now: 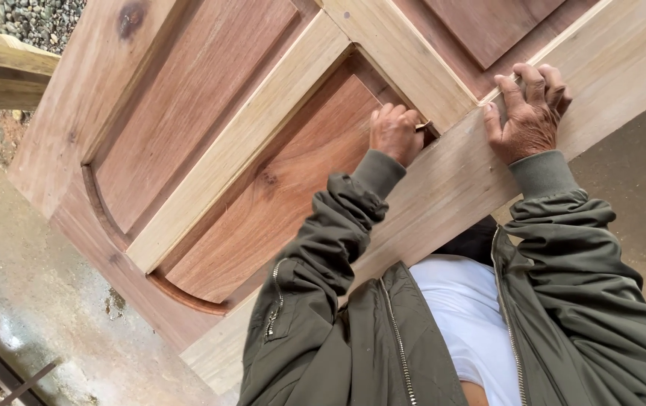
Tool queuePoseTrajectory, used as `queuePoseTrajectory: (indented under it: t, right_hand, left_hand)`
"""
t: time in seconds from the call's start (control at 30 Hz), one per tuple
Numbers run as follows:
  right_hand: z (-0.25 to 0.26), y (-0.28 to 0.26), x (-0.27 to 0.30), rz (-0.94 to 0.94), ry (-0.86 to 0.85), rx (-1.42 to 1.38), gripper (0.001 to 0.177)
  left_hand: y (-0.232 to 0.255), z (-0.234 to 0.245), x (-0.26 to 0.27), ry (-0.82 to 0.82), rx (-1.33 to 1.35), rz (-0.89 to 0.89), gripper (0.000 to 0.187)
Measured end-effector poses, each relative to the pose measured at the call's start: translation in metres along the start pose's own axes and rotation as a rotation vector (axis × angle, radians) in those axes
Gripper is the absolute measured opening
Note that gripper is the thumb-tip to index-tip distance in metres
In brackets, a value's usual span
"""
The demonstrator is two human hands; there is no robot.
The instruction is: The person sands the surface of a wooden door using a small piece of sandpaper. They work on the edges, corners, and flat panels of the door, moving around the object to reach different areas.
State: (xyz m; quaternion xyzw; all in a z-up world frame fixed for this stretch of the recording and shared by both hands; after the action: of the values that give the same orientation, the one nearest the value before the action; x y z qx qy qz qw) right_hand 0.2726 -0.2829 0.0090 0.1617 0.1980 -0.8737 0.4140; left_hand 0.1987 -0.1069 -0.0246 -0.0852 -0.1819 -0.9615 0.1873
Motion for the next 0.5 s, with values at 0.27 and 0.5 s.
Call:
queuePoseTrajectory:
  t: [0.27,0.5]
  right_hand:
    - [-0.001,0.002,-0.001,0.008,-0.01,0.012,0.029]
    - [-0.001,0.003,0.0,0.02,-0.017,0.05,0.03]
  left_hand:
    - [0.013,0.011,0.009,-0.15,-0.038,0.18,0.014]
    - [0.01,0.015,0.006,-0.101,0.079,0.19,0.013]
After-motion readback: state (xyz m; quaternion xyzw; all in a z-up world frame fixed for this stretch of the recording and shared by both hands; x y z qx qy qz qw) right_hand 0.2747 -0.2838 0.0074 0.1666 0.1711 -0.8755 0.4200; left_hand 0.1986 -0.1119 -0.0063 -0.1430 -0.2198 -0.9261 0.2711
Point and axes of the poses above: each hand's wrist, its own x-axis away from the middle knuckle, its own z-axis out of the back of the hand, y = z × x, the point moved 1 cm from there along -x, towards the middle knuckle, and after that the axes turned 9 degrees about z, right-handed, at the moved point
